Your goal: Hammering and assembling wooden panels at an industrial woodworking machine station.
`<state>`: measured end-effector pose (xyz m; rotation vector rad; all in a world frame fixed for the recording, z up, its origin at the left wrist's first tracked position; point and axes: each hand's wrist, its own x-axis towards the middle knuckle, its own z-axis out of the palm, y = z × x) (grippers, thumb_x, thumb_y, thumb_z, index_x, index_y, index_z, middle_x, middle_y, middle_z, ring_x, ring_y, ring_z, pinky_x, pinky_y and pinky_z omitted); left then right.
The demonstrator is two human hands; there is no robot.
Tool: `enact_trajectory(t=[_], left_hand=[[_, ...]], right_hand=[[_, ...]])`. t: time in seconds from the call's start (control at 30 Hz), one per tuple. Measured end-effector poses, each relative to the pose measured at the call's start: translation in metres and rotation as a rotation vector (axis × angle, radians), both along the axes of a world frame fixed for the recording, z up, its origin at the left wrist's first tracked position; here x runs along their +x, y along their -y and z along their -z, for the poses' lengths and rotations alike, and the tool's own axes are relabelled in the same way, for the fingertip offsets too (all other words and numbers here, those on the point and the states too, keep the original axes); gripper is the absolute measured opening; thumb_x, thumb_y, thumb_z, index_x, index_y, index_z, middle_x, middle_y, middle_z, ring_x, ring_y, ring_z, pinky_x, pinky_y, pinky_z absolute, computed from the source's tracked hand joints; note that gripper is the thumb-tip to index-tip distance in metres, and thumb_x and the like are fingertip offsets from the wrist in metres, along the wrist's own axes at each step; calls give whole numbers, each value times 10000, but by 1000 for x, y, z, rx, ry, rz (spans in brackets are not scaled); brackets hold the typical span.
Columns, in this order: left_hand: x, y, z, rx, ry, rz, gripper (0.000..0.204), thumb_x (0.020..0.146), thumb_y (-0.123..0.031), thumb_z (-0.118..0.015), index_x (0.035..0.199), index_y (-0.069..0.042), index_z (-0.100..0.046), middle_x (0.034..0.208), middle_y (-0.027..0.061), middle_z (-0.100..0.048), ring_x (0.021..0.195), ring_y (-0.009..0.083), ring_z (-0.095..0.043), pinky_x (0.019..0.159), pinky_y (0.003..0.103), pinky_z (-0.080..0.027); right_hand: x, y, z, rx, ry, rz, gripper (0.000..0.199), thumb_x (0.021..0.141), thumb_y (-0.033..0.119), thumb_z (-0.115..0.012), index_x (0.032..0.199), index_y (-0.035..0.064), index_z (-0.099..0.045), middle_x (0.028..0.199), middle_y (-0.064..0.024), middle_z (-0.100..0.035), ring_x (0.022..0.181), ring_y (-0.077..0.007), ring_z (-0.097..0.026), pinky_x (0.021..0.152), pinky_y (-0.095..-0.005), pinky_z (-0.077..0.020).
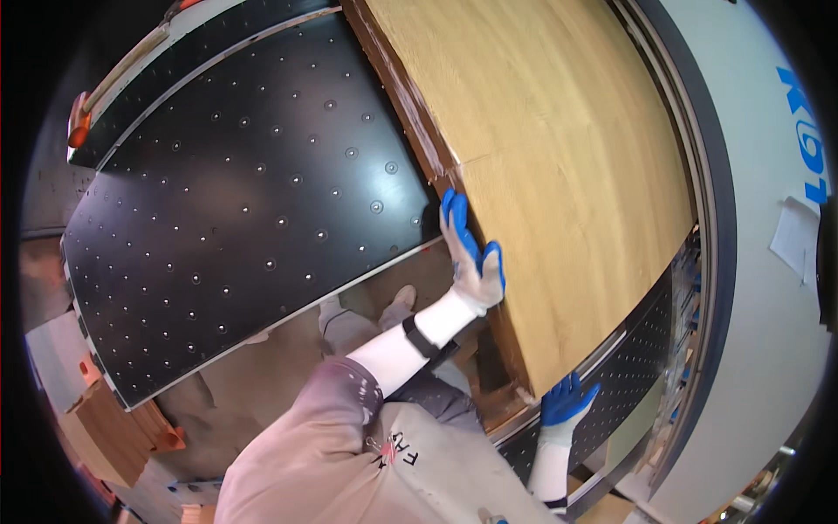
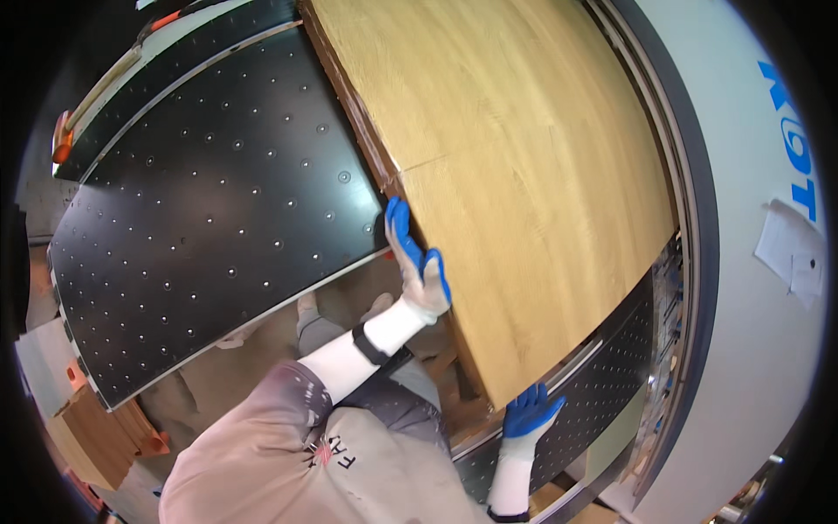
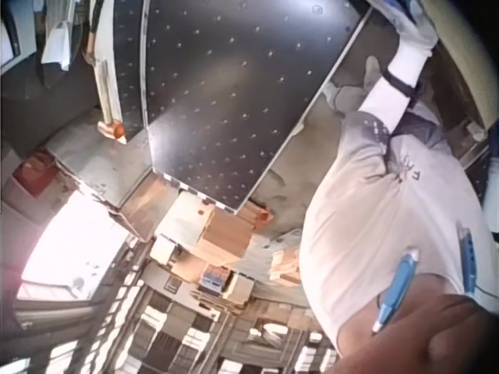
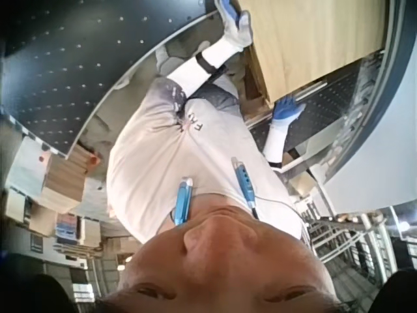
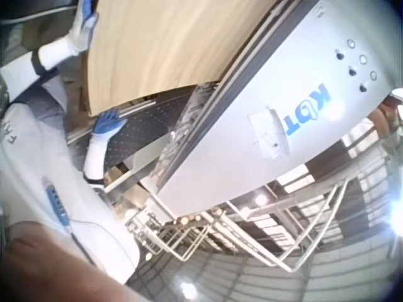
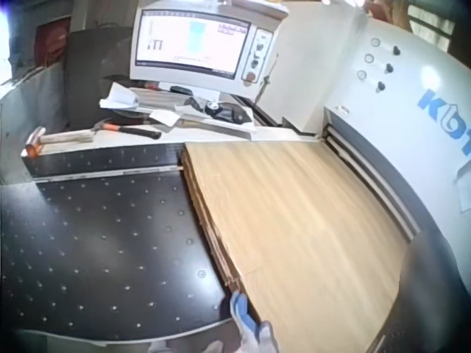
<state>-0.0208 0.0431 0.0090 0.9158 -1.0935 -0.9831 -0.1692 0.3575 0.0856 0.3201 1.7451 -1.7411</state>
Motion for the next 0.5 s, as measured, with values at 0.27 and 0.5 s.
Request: enact_trajectory(t=[0.27,0.5], left_hand=[[43,46,-15,81,-218,-84,917,1030,-487,-511,1613,22,-18,1683,204,-121,1558,325,-140,1261,439,-82],[62,171,6,85,19,-15,800,1048,-321,-560,1603,42,-111,1678,220,-114,1562,315,-114,1269,437,-105]], right_hand=[[16,6,13,-190,-33,3,890,1005,701,-388,1498,-40,-398,1539,-179,-471,1409,-315,-461,1194,-456,-332],[64,-5,47,-142,89,275,1018,936,756,-467,1625,71,-162,1680,-165,-214,1517,-341,-290,1225,-500,-243]])
